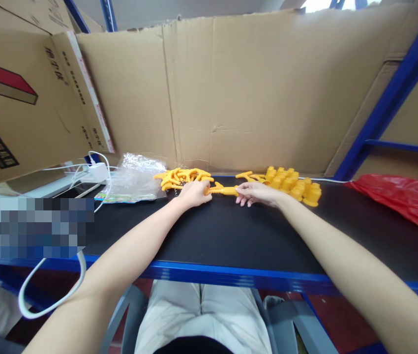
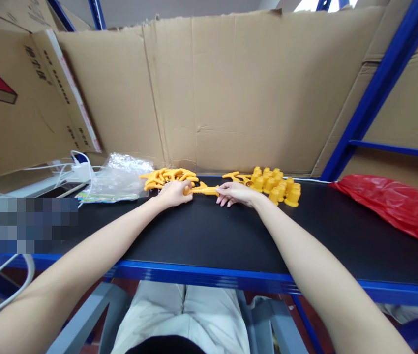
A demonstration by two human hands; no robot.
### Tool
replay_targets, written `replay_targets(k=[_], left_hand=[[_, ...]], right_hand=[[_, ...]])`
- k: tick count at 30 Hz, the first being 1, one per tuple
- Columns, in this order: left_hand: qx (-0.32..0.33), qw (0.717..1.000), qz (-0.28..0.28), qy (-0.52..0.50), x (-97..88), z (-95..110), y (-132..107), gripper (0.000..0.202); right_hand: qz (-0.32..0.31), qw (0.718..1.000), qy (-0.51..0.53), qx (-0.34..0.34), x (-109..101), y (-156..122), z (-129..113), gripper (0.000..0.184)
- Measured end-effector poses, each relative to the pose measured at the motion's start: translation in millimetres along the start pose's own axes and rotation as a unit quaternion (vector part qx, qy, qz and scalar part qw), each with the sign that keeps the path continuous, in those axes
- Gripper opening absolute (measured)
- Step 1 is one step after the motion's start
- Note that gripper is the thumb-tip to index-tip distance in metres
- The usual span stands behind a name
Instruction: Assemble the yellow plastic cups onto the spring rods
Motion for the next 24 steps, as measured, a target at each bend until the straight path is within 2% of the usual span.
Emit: replay_targets(k=[11, 19, 24], left_hand=[[0.009, 1.0, 0.003, 0.006, 1.4, -0.1, 0.5, 0.031], [0.015, 1.0, 0.004, 0.01, 3.3, -0.9, 1.6, 0.033], [0.011, 1.0, 0.005, 0.011, 3.0, -1.3, 1.3, 0.032]], right_hand=[[0.009, 1.0, 0.006, 0.002, 0.1, 2.0, 1.4, 0.034], [0.038, 0.999, 0.007, 0.02, 3.6, 1.6, -1.8, 0.036], [0.035, 0.999, -0.001, -0.019, -1.1, 1.9, 3.0, 0.041]])
Point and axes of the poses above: each hand's wrist, its own y-axis towards the middle knuckle, its own x-axis out of the palm, z = x × y, the point moved 1 cm from there along y, towards the middle knuckle
